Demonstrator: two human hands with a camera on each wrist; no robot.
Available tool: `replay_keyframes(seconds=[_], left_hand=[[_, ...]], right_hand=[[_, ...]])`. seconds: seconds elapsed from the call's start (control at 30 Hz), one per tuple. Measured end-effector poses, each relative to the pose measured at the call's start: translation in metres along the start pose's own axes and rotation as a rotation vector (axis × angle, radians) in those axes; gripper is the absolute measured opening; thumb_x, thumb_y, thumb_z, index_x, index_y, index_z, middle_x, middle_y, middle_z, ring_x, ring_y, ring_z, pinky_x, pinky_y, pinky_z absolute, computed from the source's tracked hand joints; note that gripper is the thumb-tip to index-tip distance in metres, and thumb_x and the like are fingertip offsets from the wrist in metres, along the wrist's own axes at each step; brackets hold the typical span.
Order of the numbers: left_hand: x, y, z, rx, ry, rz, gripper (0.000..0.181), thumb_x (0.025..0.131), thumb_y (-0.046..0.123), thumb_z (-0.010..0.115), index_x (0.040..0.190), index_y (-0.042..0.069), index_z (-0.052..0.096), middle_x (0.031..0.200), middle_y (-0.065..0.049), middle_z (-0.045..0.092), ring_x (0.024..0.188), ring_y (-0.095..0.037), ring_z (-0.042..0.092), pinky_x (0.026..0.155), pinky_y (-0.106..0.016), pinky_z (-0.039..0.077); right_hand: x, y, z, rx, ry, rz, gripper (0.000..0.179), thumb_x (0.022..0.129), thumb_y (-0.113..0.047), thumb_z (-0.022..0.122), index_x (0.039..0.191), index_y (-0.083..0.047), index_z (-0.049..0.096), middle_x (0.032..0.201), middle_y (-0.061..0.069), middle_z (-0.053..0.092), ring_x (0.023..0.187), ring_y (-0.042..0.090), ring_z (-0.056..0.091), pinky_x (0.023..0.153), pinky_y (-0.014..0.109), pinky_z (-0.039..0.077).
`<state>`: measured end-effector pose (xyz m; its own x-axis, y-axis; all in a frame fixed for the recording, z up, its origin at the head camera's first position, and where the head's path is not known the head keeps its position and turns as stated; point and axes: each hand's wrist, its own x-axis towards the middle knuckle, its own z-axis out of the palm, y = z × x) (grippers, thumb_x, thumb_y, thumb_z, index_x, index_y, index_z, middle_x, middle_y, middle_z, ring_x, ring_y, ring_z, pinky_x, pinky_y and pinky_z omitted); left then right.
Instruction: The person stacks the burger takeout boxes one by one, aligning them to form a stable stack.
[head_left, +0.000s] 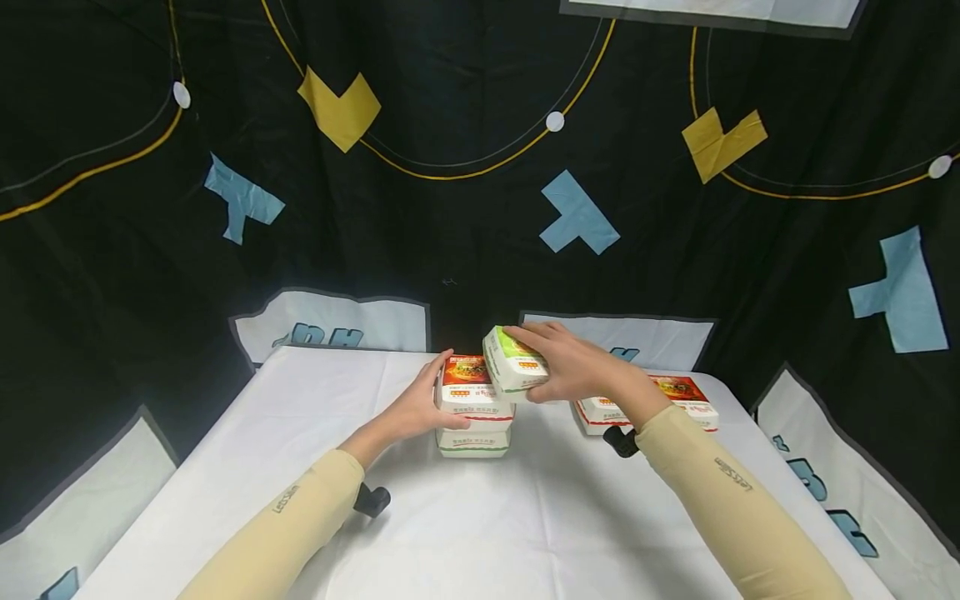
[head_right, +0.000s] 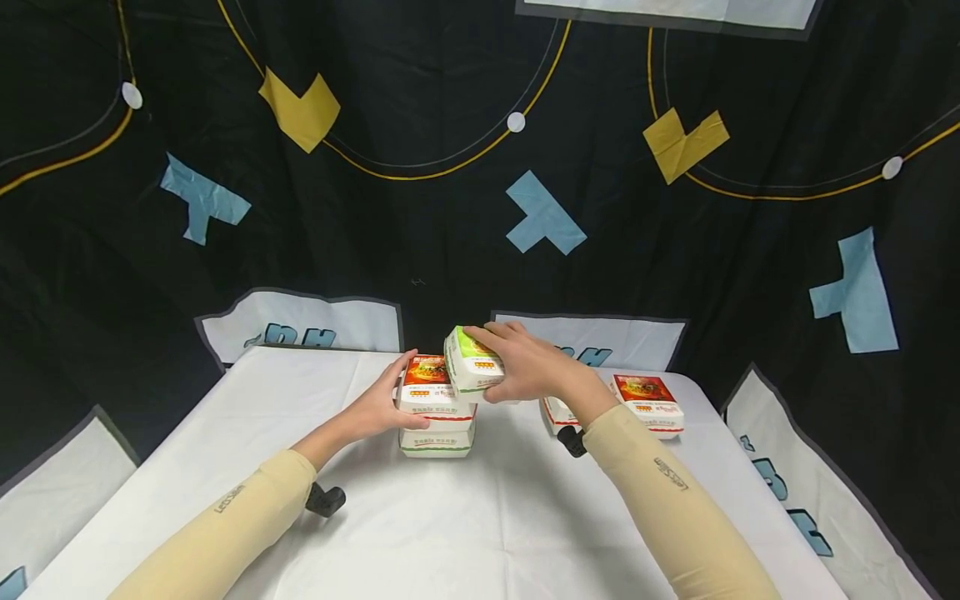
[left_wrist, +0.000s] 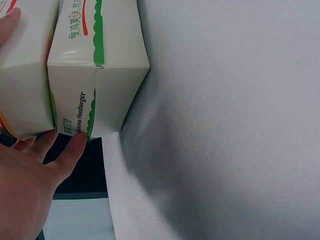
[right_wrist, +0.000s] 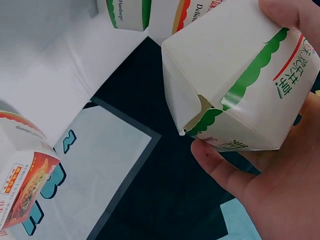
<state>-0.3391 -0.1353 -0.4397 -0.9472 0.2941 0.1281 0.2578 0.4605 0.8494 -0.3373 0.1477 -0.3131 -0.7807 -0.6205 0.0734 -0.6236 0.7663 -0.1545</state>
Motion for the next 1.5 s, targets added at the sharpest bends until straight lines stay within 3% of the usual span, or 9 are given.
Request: replay_keyframes(seconds=[0.47, 1.07, 1.5], left_hand=[[0.001, 0.001, -0.003, -0.008, 0.001, 0.012, 0.122, 0.069, 0.037, 0.092, 0.161, 0.031, 0.012, 0.161, -0.005, 0.025, 0.141, -0.028, 0.035, 0.114, -0.059, 0.034], [0.005, 0.001, -0.007, -0.014, -0.007, 0.04, 0.122, 0.071, 0.036, 0.092, 0.161, 0.027, 0.011, 0.159, -0.007, 0.025, 0.141, -0.028, 0.035, 0.116, -0.058, 0.033], [0.0, -0.004, 0.0, -0.039, -0.009, 0.035, 0.121, 0.07, 0.037, 0.092, 0.161, 0.027, 0.012, 0.158, -0.005, 0.027, 0.141, -0.026, 0.035, 0.116, -0.06, 0.032]], right_hand=[[0.016, -0.01, -0.005, -0.047, 0.011, -0.042, 0.093, 0.079, -0.04, 0.075, 0.159, -0.035, 0.027, 0.154, -0.003, 0.037, 0.13, 0.022, 0.033, 0.083, 0.032, 0.053], [0.031, -0.025, -0.009, -0.099, 0.012, -0.047, 0.094, 0.079, -0.039, 0.079, 0.158, -0.031, 0.03, 0.152, -0.002, 0.041, 0.128, 0.023, 0.037, 0.084, 0.034, 0.054], [0.034, -0.036, -0.005, -0.146, -0.015, -0.046, 0.092, 0.078, -0.043, 0.079, 0.157, -0.031, 0.033, 0.152, -0.002, 0.043, 0.127, 0.022, 0.039, 0.087, 0.035, 0.054]])
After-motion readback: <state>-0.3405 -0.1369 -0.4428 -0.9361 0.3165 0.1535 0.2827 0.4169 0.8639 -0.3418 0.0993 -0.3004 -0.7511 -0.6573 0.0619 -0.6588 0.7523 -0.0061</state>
